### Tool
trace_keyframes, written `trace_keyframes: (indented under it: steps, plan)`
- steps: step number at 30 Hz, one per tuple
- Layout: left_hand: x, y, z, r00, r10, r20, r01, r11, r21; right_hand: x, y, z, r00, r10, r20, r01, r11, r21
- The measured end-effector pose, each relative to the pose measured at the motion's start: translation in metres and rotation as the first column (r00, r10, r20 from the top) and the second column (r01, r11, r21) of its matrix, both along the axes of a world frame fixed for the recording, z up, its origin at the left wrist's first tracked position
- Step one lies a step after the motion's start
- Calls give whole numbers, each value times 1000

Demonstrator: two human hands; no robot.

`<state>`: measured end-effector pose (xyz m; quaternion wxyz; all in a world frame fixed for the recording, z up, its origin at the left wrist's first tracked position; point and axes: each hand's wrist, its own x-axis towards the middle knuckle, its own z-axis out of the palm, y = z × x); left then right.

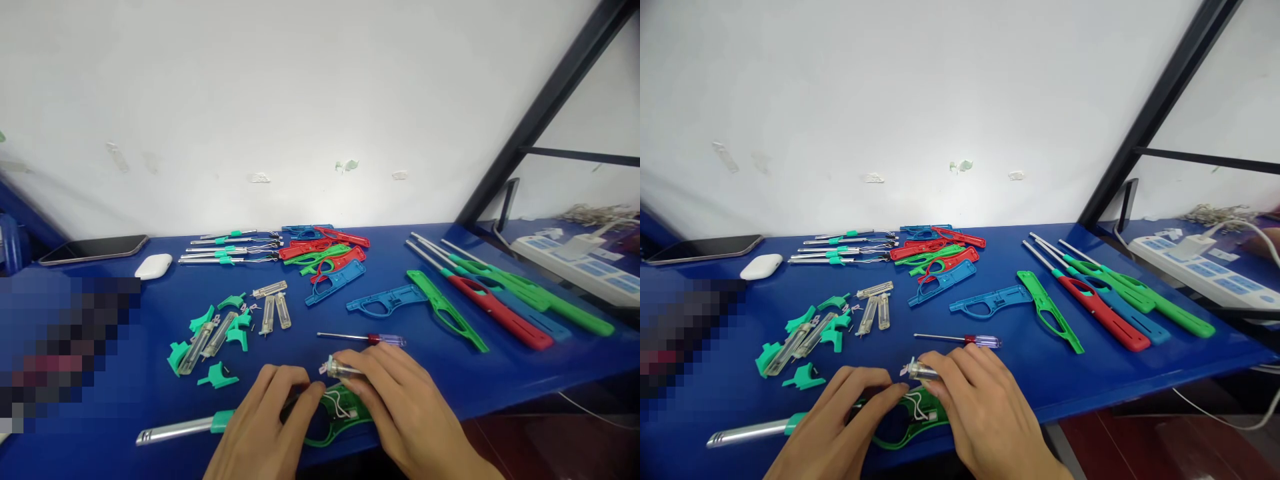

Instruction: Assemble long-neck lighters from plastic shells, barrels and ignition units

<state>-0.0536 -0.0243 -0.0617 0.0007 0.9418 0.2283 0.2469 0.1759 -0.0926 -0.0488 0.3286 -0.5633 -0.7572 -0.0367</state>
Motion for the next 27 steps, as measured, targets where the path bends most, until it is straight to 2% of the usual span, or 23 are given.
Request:
trace_keyframes:
  steps: [11,17,27]
  plan:
    - [0,-2,-1,1000,3,-17,-4,1000,-16,0,0,-1,1000,2,-1,-2,1000,1]
    - [1,-4,-2,997,67,-33,-68,997,-47,0,0,0,1000,12,-2,-12,1000,-10]
    - [6,-5,6,998,53,-36,-51,997,56,0,0,0,1000,25,-16,-26,999,-37]
